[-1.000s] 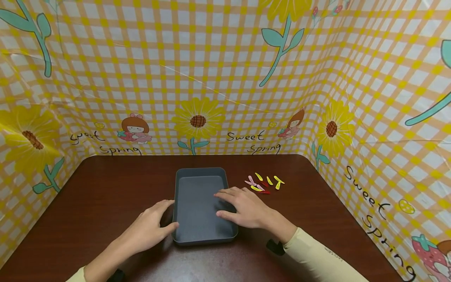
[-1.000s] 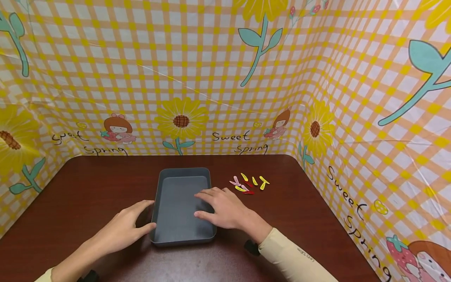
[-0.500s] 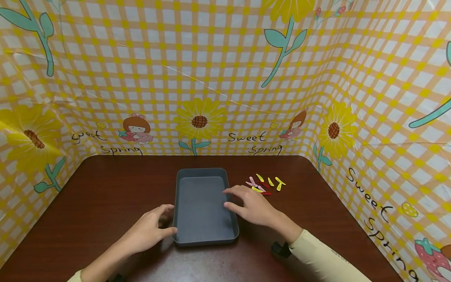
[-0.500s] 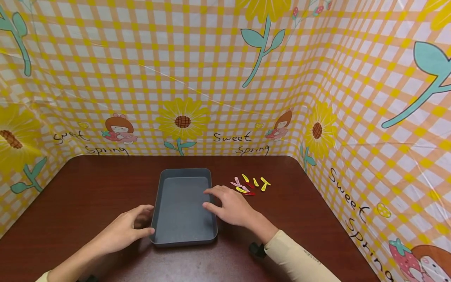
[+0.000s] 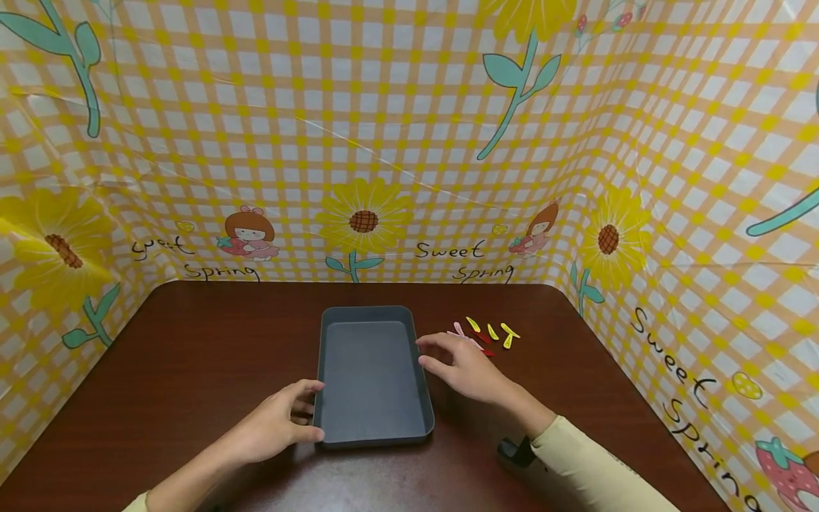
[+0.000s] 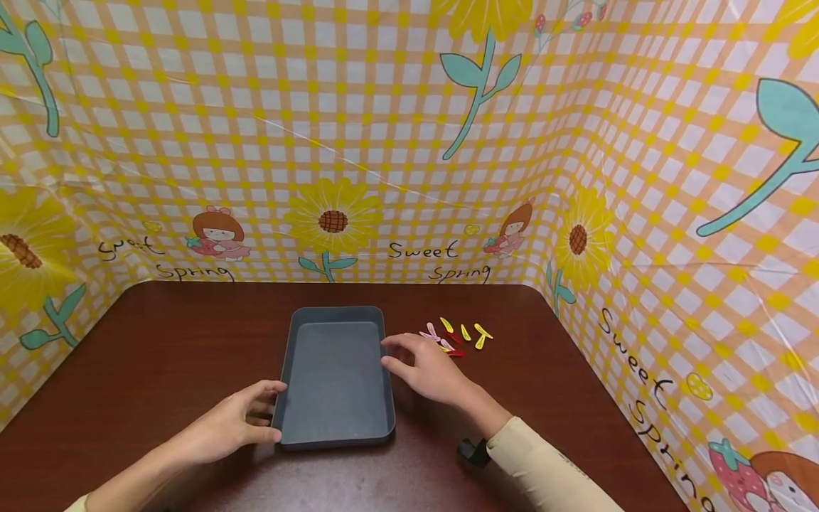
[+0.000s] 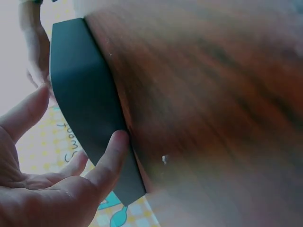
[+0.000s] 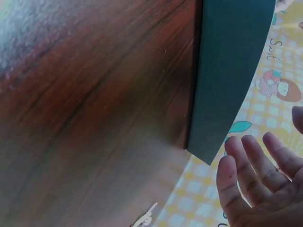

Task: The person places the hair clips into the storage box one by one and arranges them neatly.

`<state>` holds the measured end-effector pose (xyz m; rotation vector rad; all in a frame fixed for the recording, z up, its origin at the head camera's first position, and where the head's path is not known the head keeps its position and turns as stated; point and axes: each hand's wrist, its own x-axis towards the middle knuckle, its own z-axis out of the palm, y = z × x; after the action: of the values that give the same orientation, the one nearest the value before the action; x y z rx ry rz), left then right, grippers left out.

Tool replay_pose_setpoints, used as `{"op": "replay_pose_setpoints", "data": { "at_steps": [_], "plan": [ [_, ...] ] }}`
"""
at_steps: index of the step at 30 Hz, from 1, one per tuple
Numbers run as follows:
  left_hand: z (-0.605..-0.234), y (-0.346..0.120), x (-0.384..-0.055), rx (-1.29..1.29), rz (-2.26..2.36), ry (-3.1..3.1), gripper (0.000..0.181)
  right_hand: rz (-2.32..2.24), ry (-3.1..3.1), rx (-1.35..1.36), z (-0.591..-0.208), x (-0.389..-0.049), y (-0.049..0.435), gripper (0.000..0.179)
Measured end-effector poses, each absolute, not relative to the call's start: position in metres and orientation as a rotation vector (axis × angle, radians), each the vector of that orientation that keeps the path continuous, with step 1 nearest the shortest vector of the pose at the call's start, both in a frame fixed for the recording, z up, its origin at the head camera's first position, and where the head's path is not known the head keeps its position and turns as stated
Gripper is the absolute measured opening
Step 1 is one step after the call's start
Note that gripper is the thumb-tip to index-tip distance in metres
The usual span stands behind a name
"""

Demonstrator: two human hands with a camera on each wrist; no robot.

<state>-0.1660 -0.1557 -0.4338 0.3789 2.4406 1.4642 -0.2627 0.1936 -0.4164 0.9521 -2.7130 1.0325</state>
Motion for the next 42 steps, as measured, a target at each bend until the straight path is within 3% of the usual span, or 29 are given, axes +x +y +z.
{"op": "replay_pose_setpoints", "data": {
  "at_steps": [23, 42],
  "plan": [
    [-0.439, -0.157, -0.164, 0.416, 1.482, 2.406, 0.071, 1.73, -2.776, 0.465, -0.427, -0.284, 0.228, 0.033],
    [-0.436, -0.156, -0.167, 0.42, 1.459, 2.417, 0.07, 1.92, -2.717, 0.033, -0.433, -0.292, 0.267, 0.038]
  ]
}}
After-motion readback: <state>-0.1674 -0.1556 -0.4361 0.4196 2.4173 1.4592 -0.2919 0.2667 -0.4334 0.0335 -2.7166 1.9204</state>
